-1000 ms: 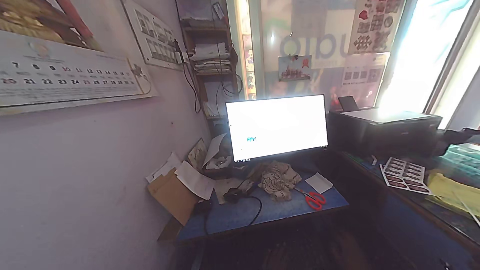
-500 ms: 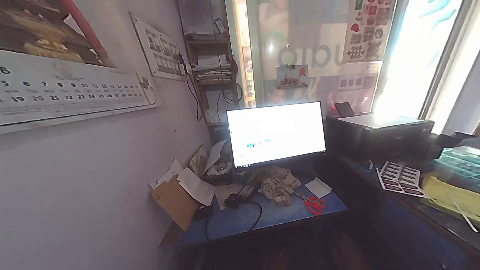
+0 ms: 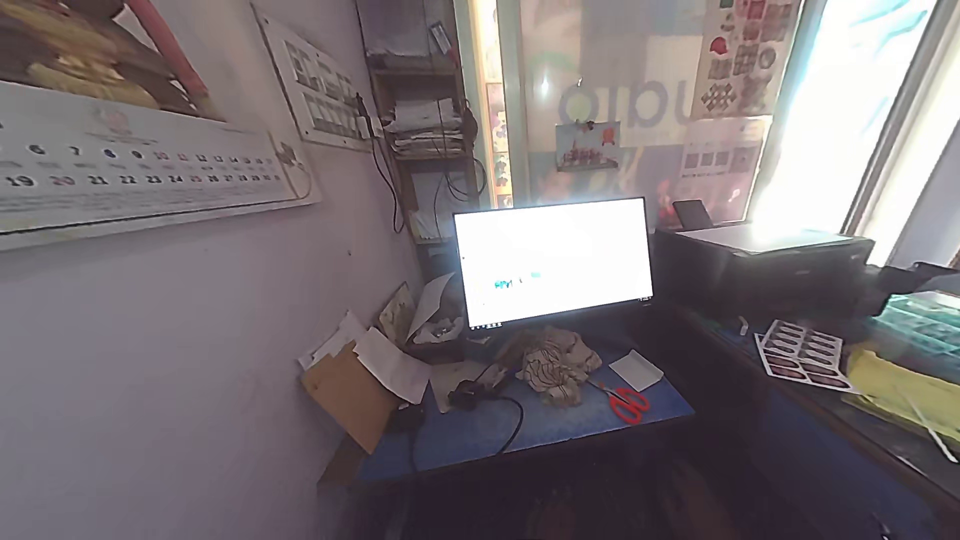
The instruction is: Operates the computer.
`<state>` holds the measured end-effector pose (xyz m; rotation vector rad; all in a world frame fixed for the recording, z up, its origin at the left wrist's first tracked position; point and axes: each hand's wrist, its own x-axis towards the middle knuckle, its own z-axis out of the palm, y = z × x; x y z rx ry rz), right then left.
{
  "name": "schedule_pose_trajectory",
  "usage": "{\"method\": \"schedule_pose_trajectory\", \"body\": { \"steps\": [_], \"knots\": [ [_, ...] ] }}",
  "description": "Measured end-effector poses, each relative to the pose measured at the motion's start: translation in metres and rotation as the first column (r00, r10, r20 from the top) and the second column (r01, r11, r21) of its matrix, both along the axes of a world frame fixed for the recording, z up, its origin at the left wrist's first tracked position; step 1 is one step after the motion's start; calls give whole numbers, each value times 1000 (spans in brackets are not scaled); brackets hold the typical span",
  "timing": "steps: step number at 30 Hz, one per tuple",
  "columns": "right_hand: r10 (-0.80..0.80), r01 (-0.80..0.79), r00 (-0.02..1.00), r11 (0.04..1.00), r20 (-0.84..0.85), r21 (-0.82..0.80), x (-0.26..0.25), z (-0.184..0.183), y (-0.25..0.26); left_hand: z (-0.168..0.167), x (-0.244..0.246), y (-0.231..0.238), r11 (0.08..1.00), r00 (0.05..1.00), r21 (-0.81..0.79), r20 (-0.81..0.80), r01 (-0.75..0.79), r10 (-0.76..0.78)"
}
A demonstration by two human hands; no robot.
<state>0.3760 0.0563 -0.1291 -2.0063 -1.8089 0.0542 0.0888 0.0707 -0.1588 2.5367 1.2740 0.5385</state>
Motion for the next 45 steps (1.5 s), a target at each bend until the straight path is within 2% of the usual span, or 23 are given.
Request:
{"method": "schedule_pose_trajectory", "body": {
  "steps": [9,13,17,19,22,28,31,37,40,45],
  "knots": [
    [21,-20,999,998,-25,60,3,-7,2,-7,0,2,999,1000,39,-15,6,-5],
    [40,-39,999,998,-27,39,7,-12,6,-4,0,2,1000,999,18,-31,-4,5],
    [18,-15,999,996,-26,90,2,-9,1,-4,1,1,1000,1000,6,-23,9,-8],
    [-6,7,996,1000,-84,22,-9,11,-8,-8,0,1,999,1000,34,5,18,-19],
    [-26,19,997,995,-72,-96,-9,23,-5,-6,0,-1,999,1000,34,8,13,-14],
    [-83,84,996,996,-41,5,16,-25,13,0,1,0,1000,1000,-15,2,-1,1],
    [-89,90,995,995,-37,31,13,-21,11,10,2,-4,1000,1000,-26,-7,-14,13],
    [-107,108,993,994,-44,23,9,-17,8,11,0,-5,1000,999,18,26,26,-26],
    [-110,109,992,994,-60,-15,6,-12,3,-4,-1,0,998,993,48,106,39,-44],
    [-114,111,991,993,-76,-35,6,-7,0,-9,0,5,999,999,29,13,45,-45]
  ]
}}
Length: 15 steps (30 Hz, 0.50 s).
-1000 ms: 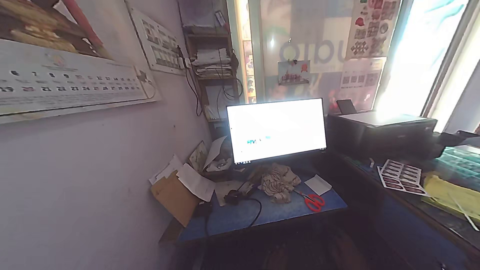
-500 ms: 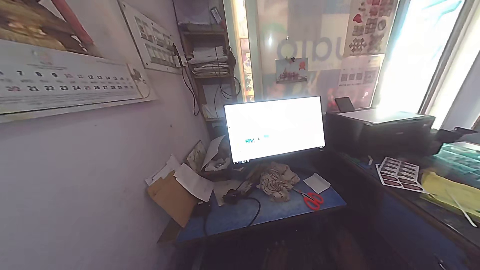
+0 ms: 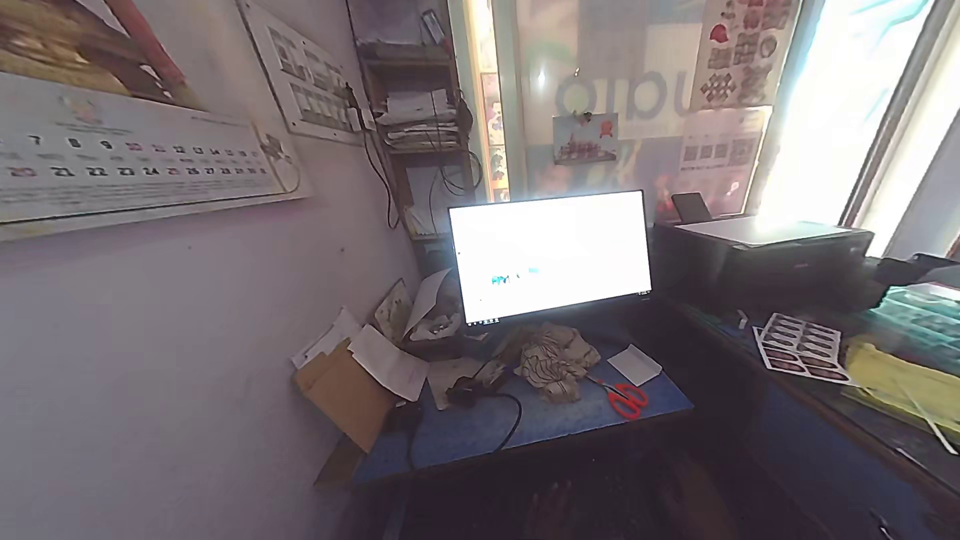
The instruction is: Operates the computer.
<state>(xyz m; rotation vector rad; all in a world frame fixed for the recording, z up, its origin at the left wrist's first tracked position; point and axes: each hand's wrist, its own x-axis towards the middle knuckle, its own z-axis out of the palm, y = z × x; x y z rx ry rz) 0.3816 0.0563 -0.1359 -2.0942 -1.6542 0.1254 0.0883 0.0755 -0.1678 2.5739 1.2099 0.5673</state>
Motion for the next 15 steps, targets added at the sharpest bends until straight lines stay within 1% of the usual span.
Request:
{"method": "schedule_pose_trajectory", "body": {
  "steps": [4,5,8,11,15],
  "knots": [
    [4,-10,999,993,47,118,5,-21,7,0,0,-2,1000,1000,17,7,4,-4],
    [7,-12,999,993,41,120,4,-21,6,0,0,-2,1000,1000,18,5,4,-4],
    [20,-20,1000,998,-1,56,1,-5,0,1,-1,-3,1000,1000,19,8,6,-6],
    [23,-30,998,992,57,126,5,-21,6,1,-1,-4,1000,1000,19,15,1,-1],
    [19,-23,999,996,37,88,4,-16,6,2,0,-3,1000,1000,31,14,5,-5]
  ]
}}
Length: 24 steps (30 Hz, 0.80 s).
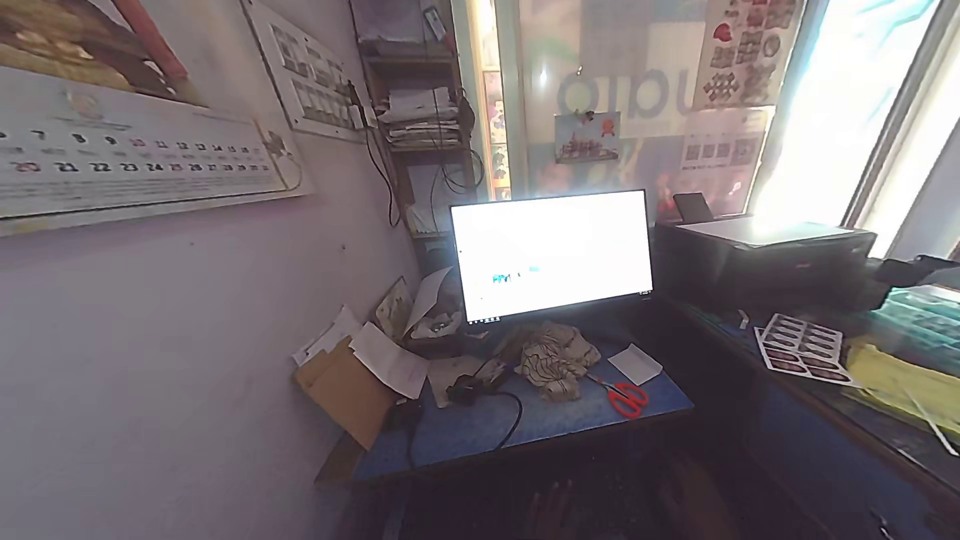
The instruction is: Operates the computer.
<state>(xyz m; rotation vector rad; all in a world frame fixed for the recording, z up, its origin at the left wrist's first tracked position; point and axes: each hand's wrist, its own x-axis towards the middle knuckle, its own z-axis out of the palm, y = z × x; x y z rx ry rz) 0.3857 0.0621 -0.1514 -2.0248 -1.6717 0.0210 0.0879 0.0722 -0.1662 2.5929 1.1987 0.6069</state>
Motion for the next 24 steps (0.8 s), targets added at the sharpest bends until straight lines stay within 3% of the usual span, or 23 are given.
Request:
{"method": "schedule_pose_trajectory", "body": {
  "steps": [8,16,24],
  "knots": [
    [8,-8,1000,1000,9,-3,1,0,1,4,0,0,998,999,-64,-42,-14,11],
    [14,-19,998,998,-66,-68,-10,21,-6,5,-1,-1,997,982,73,185,16,-29],
    [53,-57,997,996,-63,-73,-1,5,4,7,-1,-3,996,981,92,195,8,-26]
  ]
}}
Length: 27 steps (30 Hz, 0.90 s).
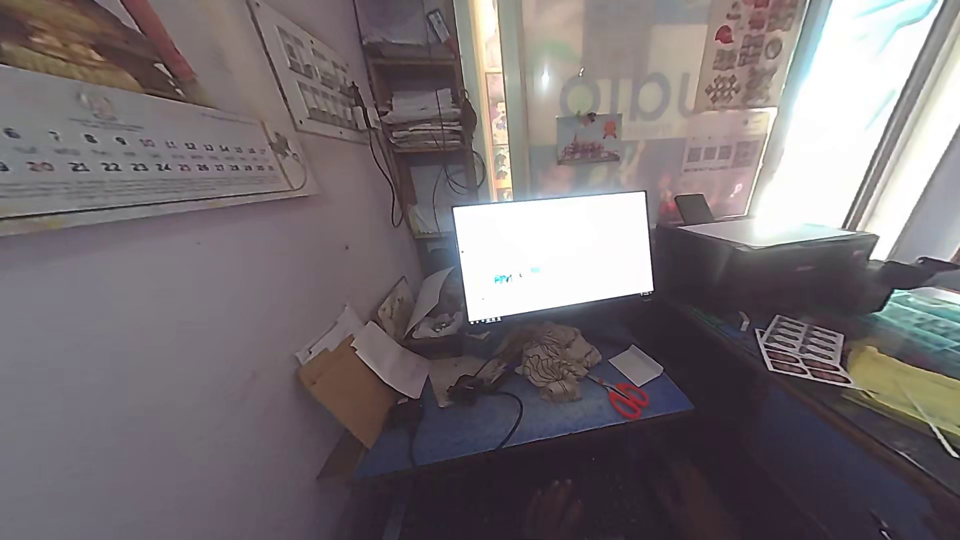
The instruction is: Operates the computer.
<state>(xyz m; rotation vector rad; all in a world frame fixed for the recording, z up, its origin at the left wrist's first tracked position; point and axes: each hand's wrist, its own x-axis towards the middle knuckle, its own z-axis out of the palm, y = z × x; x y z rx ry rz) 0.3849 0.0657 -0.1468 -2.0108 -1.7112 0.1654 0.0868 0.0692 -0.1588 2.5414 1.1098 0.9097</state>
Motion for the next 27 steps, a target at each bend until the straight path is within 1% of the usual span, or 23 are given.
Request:
{"method": "schedule_pose_trajectory", "body": {
  "steps": [3,5,10,12,15,19,27],
  "knots": [
    [-10,9,1000,1000,-25,-27,-11,19,-7,2,-1,0,1000,1000,22,21,10,-10],
    [-13,12,999,1000,-35,-19,-14,25,-9,1,-1,1,1000,999,28,30,11,-12],
    [1,-2,1000,1000,11,31,-2,1,-1,0,-2,2,999,1000,-39,-7,-6,6],
    [0,0,1000,1000,16,15,-1,0,-2,-1,-1,3,998,1000,-56,-24,-14,13],
    [18,-18,1000,1000,13,-14,-5,10,-6,-1,-1,3,997,999,-71,-43,-13,10],
    [51,-52,998,997,34,56,0,0,-5,0,0,5,988,992,-156,-127,-19,-1],
    [66,-70,996,995,52,71,3,-5,-4,2,0,4,981,989,-191,-151,-27,-2]
  ]
}}
